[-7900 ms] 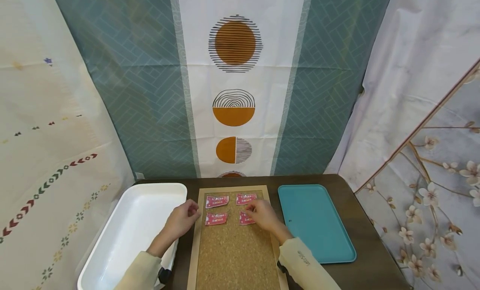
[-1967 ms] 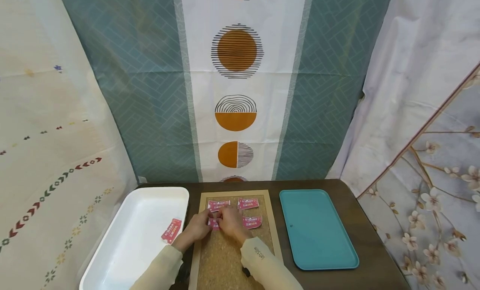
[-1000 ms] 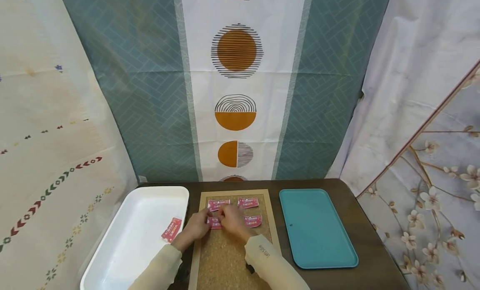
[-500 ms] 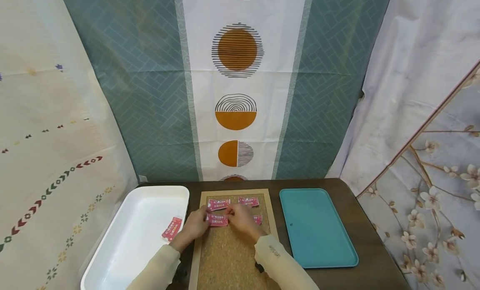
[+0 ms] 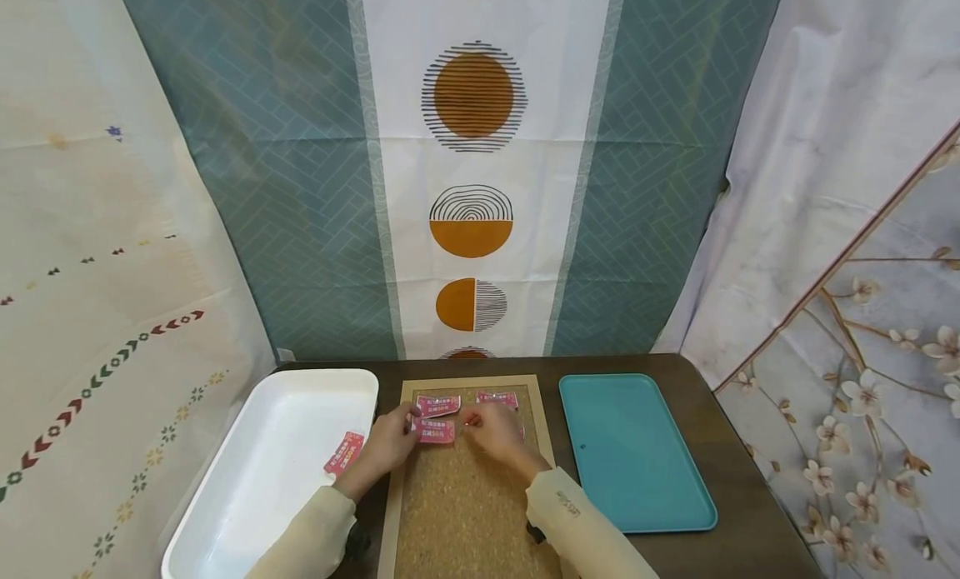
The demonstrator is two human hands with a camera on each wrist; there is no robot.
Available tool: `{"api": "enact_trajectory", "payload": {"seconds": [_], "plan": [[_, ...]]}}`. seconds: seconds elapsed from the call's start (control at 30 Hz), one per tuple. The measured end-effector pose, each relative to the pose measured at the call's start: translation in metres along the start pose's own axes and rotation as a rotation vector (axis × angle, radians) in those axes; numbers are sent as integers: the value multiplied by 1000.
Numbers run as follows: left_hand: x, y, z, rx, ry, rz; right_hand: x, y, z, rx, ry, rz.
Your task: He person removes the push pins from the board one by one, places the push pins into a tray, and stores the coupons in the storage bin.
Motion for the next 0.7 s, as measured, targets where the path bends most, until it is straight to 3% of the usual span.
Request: {"api": "enact_trajectory", "payload": {"seconds": [0.17, 0.3, 0.47, 0.7], "plan": [[1, 3, -1, 22, 2, 26, 7, 4, 5, -4, -30, -17], [2, 6, -1, 44, 0, 34, 10, 7, 9, 0, -9, -37], [5, 13, -1, 92, -46, 53, 13, 12, 12, 15, 9, -78], [9, 24, -1, 144, -107, 44, 17, 21, 16, 74, 33, -20]]}}
Point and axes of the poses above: each hand's wrist, its own z-axis away from the middle knuckle, its own y-axis out of the back of the hand, x = y × z, the point moved 5 cm from there along -z, towards the middle knuckle, and after that the axes turned 6 degrees about z, right-handed, at the moved point
